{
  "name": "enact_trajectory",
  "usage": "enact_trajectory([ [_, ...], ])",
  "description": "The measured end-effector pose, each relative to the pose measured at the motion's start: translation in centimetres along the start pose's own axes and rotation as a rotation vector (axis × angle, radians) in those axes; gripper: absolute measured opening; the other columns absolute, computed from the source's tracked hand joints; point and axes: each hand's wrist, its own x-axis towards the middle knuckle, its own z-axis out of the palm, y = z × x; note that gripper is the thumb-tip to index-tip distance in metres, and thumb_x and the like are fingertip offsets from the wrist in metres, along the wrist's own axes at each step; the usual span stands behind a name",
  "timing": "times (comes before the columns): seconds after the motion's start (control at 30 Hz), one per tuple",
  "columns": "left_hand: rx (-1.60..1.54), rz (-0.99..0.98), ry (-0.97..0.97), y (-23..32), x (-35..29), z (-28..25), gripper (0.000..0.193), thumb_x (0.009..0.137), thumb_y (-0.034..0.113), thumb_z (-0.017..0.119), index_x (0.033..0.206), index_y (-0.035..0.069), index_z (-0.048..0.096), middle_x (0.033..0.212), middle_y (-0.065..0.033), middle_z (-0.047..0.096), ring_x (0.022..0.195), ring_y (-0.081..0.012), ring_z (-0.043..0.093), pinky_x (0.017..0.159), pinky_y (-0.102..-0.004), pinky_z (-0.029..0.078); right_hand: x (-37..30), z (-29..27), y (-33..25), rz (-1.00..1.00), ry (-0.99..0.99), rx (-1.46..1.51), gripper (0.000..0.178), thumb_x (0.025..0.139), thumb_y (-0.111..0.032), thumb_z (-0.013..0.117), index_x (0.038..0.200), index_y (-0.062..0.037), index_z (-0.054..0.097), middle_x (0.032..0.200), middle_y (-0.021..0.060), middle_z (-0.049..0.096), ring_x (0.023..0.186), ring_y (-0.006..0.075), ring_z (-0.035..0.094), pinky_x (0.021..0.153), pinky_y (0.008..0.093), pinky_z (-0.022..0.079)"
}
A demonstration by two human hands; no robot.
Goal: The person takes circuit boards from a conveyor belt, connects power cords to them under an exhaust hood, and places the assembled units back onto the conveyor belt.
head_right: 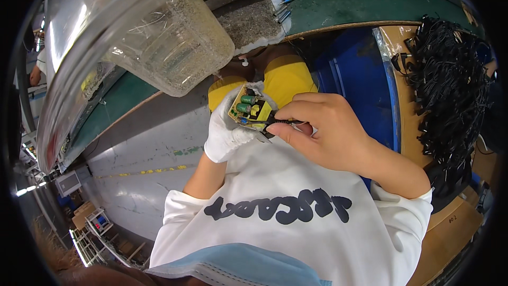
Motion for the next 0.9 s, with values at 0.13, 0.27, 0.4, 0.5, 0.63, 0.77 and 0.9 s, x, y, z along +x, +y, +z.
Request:
enact_trajectory([
  [0.13, -0.05, 0.002, -0.056, 0.2, 0.2, 0.1, 0.098, 0.06, 0.028, 0.09, 0.136, -0.006, 0.038, 0.125, -0.0152, 0.056, 0.111, -0.0221, 0.058, 0.096, -0.036, 0.046, -0.2, 0.0, -0.1, 0.009, 0.007, 0.017, 0.012, 0.079, -0.011, 0.071, 0.083, 0.0001, 0.067, 0.068, 0.0087, 0.06, 0.051, 0.0183, 0.053, 0.048, 0.029, 0.042],
  [0.27, -0.003, -0.018, -0.068, 0.1, 0.2, -0.1, 0.099, 0.059, 0.029, 0.09, 0.136, -0.005, 0.038, 0.125, -0.0155, 0.056, 0.11, -0.0221, 0.058, 0.096, -0.0362, 0.046, -0.2, 0.1, 0.6, 0.005, -0.008, 0.015, 0.012, 0.079, -0.011, 0.071, 0.083, 0.0, 0.067, 0.069, 0.0095, 0.061, 0.05, 0.0192, 0.053, 0.048, 0.029, 0.042],
  [0.4, 0.054, -0.039, -0.009, 0.4, 0.0, 0.3, 0.101, 0.057, 0.028, 0.091, 0.136, -0.005, 0.037, 0.123, -0.0151, 0.056, 0.109, -0.0219, 0.058, 0.095, -0.0367, 0.048, -0.2, 0.5, 1.8, 0.088, -0.099, 0.078, 0.015, 0.084, -0.013, 0.07, 0.084, 0.001, 0.067, 0.065, 0.004, 0.058, 0.051, 0.0103, 0.048, 0.048, 0.0243, 0.037],
  [0.5, 0.038, -0.038, 0.038, 0.9, -0.2, 0.9, 0.101, 0.055, 0.026, 0.093, 0.134, -0.004, 0.038, 0.12, -0.0144, 0.057, 0.108, -0.0219, 0.059, 0.093, -0.0368, 0.049, -0.3, 0.6, 1.2, 0.369, -0.126, 0.382, 0.019, 0.089, -0.018, 0.067, 0.085, 0.0007, 0.067, 0.063, -0.002, 0.056, 0.054, 0.0036, 0.043, 0.048, 0.0215, 0.034],
  [0.63, -0.016, -0.084, -0.003, 1.8, -0.1, 1.6, 0.096, 0.054, 0.021, 0.093, 0.132, -0.002, 0.04, 0.119, -0.0141, 0.058, 0.107, -0.0228, 0.059, 0.091, -0.0368, 0.05, -0.7, 1.1, 1.5, 0.538, -0.106, 0.692, 0.022, 0.093, -0.022, 0.063, 0.086, -0.0012, 0.068, 0.063, -0.0063, 0.054, 0.055, -0.0002, 0.04, 0.049, 0.0194, 0.031],
  [0.77, -0.018, -0.065, -0.003, 1.4, 0.0, 1.1, 0.094, 0.055, 0.018, 0.093, 0.131, -0.001, 0.04, 0.118, -0.0135, 0.058, 0.106, -0.0229, 0.06, 0.09, -0.0367, 0.051, -0.5, 1.3, 1.4, 0.589, -0.141, 0.749, 0.023, 0.093, -0.022, 0.063, 0.086, -0.0013, 0.068, 0.063, -0.0061, 0.054, 0.056, -0.0002, 0.039, 0.05, 0.019, 0.03],
  [0.9, 0.04, -0.085, 0.026, 1.6, 0.0, 1.3, 0.095, 0.054, 0.017, 0.093, 0.13, -0.001, 0.04, 0.117, -0.0132, 0.058, 0.106, -0.0227, 0.06, 0.089, -0.0365, 0.052, -0.5, 1.3, 1.4, 0.515, -0.095, 0.722, 0.024, 0.092, -0.023, 0.064, 0.083, -0.0009, 0.068, 0.061, -0.0063, 0.053, 0.055, 0.0002, 0.038, 0.05, 0.0201, 0.029],
])
